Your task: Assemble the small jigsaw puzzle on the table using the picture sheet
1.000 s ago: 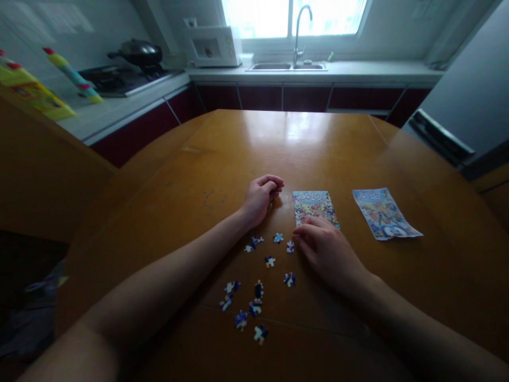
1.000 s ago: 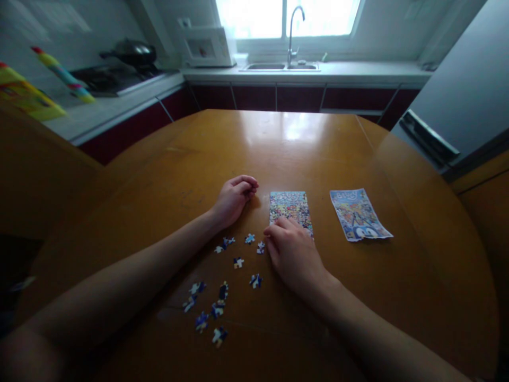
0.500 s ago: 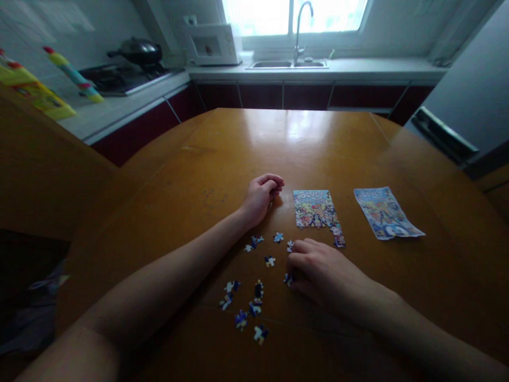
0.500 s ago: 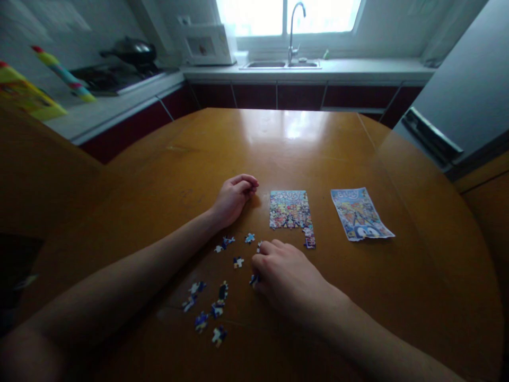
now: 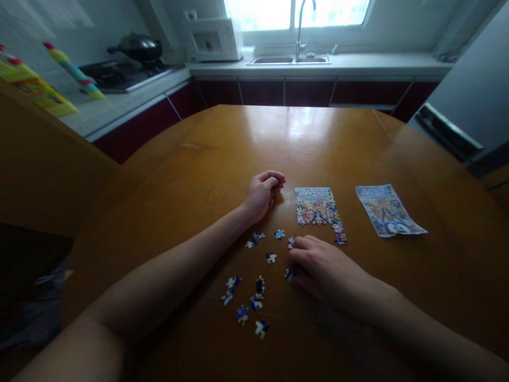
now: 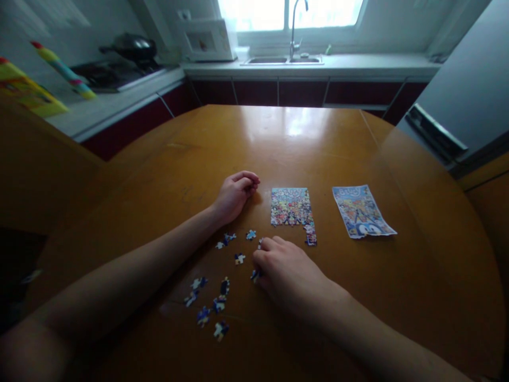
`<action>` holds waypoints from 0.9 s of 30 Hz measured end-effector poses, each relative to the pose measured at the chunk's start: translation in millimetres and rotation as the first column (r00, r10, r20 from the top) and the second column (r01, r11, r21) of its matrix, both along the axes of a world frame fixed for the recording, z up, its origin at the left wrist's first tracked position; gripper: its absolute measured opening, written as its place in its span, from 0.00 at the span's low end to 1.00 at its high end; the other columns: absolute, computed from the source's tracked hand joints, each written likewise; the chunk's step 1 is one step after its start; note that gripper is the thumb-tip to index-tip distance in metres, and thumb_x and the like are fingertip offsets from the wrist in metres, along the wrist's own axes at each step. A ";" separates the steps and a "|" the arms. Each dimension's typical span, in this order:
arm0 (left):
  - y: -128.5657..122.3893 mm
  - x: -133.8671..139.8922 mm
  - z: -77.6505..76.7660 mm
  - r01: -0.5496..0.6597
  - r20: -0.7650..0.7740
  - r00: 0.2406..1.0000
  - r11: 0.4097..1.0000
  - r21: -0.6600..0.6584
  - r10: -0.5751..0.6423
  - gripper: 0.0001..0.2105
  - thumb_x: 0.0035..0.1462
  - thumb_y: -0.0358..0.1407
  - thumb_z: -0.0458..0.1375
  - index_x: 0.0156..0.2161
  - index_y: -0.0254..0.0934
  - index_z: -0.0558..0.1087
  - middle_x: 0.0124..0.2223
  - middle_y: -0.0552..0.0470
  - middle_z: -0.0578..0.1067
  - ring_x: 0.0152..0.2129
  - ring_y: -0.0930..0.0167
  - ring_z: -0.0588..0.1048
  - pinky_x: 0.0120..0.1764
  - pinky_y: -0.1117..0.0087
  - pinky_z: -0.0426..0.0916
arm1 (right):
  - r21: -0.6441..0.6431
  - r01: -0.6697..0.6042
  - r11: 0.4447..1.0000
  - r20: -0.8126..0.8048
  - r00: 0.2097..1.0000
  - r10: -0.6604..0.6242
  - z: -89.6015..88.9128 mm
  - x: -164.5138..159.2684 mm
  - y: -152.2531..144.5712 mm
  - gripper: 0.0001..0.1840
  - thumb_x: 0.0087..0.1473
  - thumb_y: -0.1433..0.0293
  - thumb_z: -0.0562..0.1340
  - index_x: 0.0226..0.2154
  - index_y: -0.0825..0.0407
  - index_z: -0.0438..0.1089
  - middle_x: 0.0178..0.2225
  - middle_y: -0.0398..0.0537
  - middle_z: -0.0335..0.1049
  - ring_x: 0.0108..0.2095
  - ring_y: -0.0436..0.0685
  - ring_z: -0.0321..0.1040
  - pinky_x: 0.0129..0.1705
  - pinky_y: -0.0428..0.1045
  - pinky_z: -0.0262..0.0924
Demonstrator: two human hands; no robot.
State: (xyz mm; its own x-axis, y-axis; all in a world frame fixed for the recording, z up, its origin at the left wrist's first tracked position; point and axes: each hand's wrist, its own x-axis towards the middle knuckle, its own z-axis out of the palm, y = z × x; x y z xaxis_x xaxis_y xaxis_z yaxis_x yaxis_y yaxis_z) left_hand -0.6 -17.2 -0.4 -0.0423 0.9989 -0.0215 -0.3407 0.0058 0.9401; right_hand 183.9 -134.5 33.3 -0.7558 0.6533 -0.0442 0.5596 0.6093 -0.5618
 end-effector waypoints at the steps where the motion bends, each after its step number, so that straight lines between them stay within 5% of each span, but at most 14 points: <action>1: 0.2 -0.1 -0.3 -0.001 -0.001 1.000 1.000 0.004 0.001 0.05 0.46 0.25 0.56 0.27 0.32 0.74 0.28 0.52 0.72 0.24 0.77 0.67 0.27 0.76 0.60 | 0.000 0.002 1.000 -0.006 1.000 -0.002 -0.4 -0.3 -0.2 0.06 0.51 0.76 0.67 0.30 0.52 0.69 0.37 0.48 0.70 0.39 0.56 0.66 0.42 0.51 0.62; 27: -0.2 0.8 2.1 -0.007 -0.009 1.000 1.000 -0.010 0.007 0.04 0.45 0.26 0.56 0.27 0.33 0.73 0.28 0.51 0.72 0.24 0.76 0.67 0.27 0.75 0.60 | 0.060 -0.012 0.998 0.031 0.999 0.010 0.4 -5.6 -3.1 0.08 0.52 0.71 0.69 0.30 0.52 0.68 0.37 0.49 0.71 0.39 0.56 0.65 0.42 0.51 0.61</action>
State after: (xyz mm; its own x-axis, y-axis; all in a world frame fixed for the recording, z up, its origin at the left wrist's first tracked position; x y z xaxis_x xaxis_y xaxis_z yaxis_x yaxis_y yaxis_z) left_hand 0.1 -17.4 1.8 -0.0499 0.9983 -0.0314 -0.3321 0.0130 0.9431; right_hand 178.4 -137.6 33.7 -0.7616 0.6474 -0.0280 0.5691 0.6476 -0.5068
